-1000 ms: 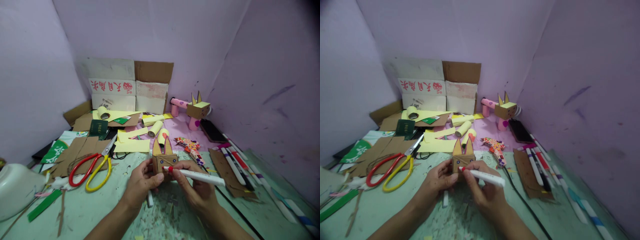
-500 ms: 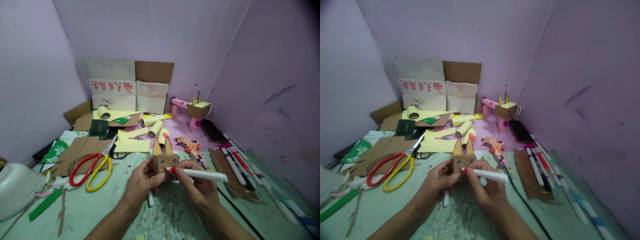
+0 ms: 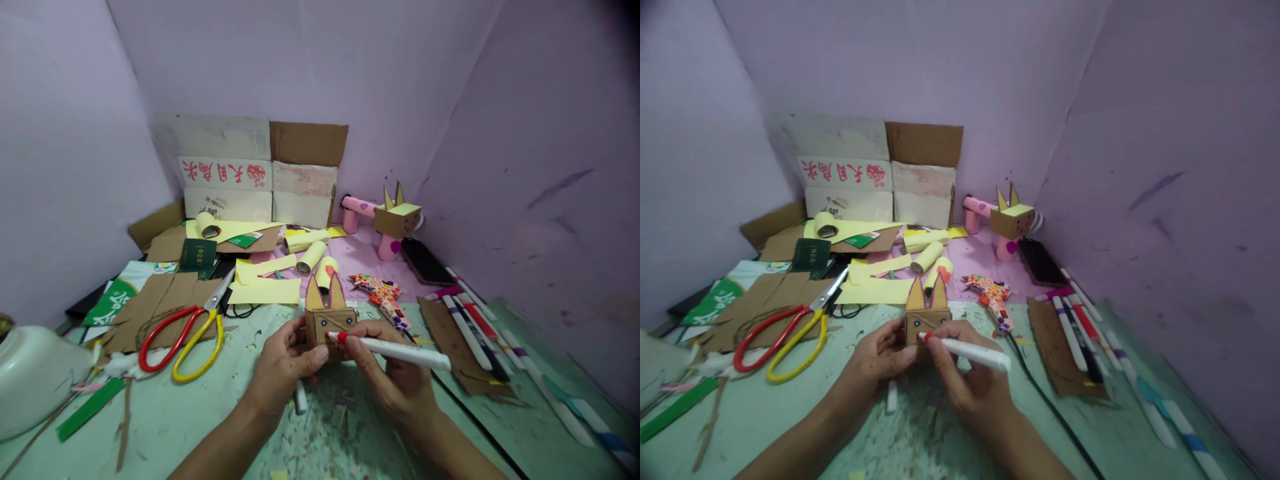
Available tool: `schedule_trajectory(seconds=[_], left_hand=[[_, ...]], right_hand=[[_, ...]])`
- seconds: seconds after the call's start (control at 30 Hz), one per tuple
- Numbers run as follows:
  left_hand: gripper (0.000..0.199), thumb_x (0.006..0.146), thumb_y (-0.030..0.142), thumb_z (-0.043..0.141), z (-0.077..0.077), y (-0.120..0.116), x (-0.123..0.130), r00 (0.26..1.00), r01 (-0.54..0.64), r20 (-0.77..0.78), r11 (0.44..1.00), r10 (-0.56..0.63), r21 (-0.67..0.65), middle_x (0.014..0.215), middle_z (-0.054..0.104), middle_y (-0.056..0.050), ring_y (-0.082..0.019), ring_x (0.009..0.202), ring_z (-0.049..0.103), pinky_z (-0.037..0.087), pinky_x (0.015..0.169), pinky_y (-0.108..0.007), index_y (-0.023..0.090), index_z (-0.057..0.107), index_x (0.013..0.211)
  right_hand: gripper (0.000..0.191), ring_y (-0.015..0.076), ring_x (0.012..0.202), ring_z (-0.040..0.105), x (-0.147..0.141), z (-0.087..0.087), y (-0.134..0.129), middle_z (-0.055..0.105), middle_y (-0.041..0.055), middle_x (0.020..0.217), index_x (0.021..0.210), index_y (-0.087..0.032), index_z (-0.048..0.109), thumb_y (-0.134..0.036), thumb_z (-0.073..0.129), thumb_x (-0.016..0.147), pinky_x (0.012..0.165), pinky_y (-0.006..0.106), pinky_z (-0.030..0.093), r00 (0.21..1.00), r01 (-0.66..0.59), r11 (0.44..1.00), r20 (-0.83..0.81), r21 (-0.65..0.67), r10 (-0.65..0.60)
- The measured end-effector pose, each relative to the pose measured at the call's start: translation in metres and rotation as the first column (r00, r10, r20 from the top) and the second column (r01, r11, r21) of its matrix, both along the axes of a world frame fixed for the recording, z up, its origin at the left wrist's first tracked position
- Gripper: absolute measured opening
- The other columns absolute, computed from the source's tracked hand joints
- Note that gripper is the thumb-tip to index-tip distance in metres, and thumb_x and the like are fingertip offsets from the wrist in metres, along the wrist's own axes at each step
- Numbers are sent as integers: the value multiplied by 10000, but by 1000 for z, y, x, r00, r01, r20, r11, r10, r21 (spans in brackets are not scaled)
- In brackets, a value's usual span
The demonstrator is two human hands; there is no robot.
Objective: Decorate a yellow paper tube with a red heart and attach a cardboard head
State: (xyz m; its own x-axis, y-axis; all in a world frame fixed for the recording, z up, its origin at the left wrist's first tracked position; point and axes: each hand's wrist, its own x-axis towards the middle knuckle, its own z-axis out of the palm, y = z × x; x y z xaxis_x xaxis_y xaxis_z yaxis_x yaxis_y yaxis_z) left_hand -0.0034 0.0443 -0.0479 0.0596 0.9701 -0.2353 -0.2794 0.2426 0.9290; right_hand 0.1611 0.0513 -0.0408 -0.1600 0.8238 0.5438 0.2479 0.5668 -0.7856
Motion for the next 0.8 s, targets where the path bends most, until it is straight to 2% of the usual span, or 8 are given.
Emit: schedule_trajectory(seconds=[0.2,0.4,0.53,0.7,0.8], left_hand=[[802,548,424,837,1,-1,0,1000,3,-4,1000,-3,-4,1084,670,-155,-237,821,636,415,476,-212,122,569,1241],[830,532,437,843,0,-1,0,1000,0,-5,1000,0,-13,1094,669,-162,-246,816,641,421,449,-211,115,557,1241],[781,575,411,824,3,-2,0,1000,21,-7,1000,-21,2,1109,666,-158,-232,823,634,436,468,-213,113,553,1244],[815,556,404,833,2,-1,0,1000,14,18,1000,-14,6,1100,667,-170,-235,819,640,426,462,-211,92,540,1250],[804,562,387,833,2,-1,0,1000,2,23,1000,-2,-2,1095,665,-168,-219,799,632,431,458,-208,87,536,1247]], right_hand=[[110,152,592,611,1,2,-1,642,11,675,825,-202,629,-240,563,904,522,251,460,1000,-10,1000,20,12,10],[117,144,583,589,-1,3,-2,629,4,665,793,-205,631,-241,571,887,537,247,449,998,47,999,-45,-14,-47],[110,138,568,596,0,2,0,637,1,660,807,-204,640,-239,575,889,524,238,451,997,39,999,-67,-26,-40],[97,152,589,612,-1,3,0,662,15,686,814,-201,650,-237,588,880,529,252,466,999,9,1000,-44,-5,-9],[106,148,584,601,-4,5,-3,650,2,653,783,-206,655,-259,614,864,534,253,457,987,44,997,-149,-70,-54]])
